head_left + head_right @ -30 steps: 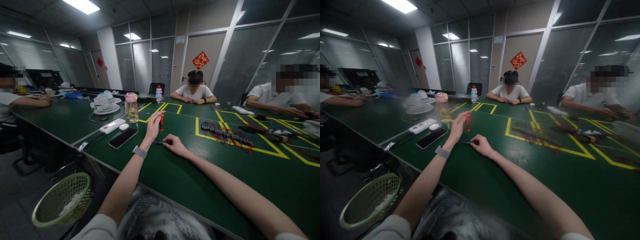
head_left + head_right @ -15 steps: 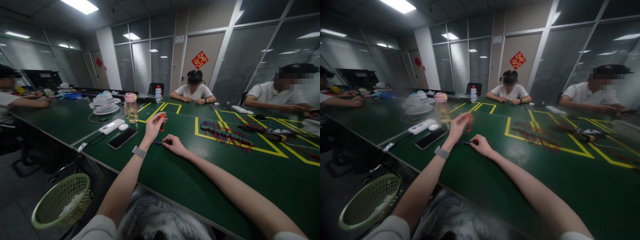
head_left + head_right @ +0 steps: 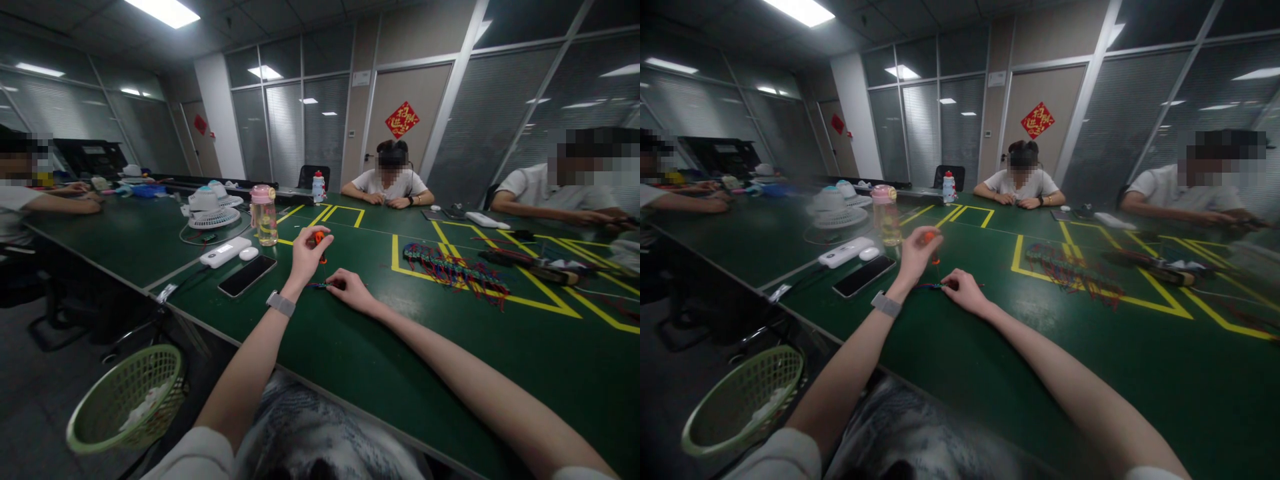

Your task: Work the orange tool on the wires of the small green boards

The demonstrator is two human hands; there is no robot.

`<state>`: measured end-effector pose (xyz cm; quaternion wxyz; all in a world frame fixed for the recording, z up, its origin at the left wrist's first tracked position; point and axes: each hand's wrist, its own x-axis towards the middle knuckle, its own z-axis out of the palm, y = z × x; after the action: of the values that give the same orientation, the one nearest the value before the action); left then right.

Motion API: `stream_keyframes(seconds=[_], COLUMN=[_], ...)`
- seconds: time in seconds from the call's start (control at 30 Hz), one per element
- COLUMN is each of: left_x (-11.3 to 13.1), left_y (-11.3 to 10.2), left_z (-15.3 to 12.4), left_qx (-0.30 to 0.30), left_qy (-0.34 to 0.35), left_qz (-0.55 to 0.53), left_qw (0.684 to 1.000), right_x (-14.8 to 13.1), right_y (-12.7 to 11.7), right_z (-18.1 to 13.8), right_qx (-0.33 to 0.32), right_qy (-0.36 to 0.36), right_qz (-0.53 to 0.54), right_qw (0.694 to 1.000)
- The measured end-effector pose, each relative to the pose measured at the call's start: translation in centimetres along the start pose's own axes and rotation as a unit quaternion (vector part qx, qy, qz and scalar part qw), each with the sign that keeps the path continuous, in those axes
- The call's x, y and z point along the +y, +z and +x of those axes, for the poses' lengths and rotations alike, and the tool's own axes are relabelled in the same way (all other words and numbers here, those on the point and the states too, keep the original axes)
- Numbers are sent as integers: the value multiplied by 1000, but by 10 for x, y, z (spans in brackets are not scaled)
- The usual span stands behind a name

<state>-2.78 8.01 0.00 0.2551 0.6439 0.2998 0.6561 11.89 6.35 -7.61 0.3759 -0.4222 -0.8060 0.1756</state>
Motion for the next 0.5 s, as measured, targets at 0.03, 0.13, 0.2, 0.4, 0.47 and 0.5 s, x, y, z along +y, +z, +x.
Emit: stream_keyframes(seconds=[0.03,0.13,0.2,0.4,0.47,0.5], left_x=[1,1,1,-1,0,0], left_y=[0,0,1,2,1,0], left_z=[0,0,1,0,-1,-1], left_qx=[7,-12,-45,-36,-12,-2], left_qy=[14,23,-6,-41,-3,13], left_qz=[21,-3,-75,-89,-13,23], left_qw=[1000,1000,996,995,1000,1000], right_x=[0,-1,-2,-1,-1,0], right_y=[0,0,-1,-1,0,0], right_z=[0,0,0,0,0,0], right_qx=[0,-1,-2,-2,-1,-1], right_qy=[0,2,3,2,1,1], right_qz=[2,4,2,-8,-9,-8], right_qw=[1000,1000,1000,1000,1000,1000])
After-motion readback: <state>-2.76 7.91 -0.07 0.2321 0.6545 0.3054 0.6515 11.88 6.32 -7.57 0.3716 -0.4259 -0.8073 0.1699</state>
